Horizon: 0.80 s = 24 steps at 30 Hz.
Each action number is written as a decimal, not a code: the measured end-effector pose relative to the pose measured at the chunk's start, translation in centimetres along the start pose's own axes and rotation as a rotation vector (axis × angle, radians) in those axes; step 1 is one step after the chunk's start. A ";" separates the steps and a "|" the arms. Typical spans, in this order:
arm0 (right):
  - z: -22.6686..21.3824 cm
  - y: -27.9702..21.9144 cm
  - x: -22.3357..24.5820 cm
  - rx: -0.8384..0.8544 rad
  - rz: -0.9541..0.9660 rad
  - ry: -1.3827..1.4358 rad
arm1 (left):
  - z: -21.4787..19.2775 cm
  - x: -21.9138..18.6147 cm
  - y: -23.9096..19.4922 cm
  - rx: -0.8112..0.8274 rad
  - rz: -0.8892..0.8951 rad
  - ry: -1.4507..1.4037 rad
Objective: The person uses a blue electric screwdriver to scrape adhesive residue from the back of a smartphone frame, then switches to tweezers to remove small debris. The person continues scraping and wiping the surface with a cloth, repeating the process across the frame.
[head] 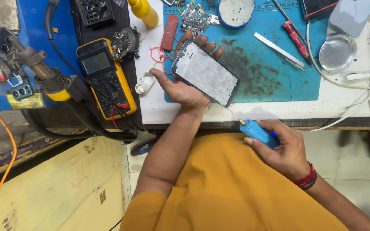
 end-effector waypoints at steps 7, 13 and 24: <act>0.3 0.3 0.1 0.008 0.001 0.004 | -0.1 0.0 -0.1 -0.013 0.029 0.015; 0.4 0.5 0.2 0.016 0.010 0.035 | -0.1 0.0 0.0 -0.017 0.042 0.028; 0.5 0.9 0.7 0.020 0.019 0.052 | 0.0 -0.1 -0.1 -0.027 0.034 0.028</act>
Point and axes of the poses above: each hand's wrist, its own y-axis towards the middle knuckle, its own z-axis out of the palm, x = y × z, the point moved 1 cm from there along y, towards the middle knuckle, and after that the axes turned 5 degrees about -z, right-handed, at the moved point
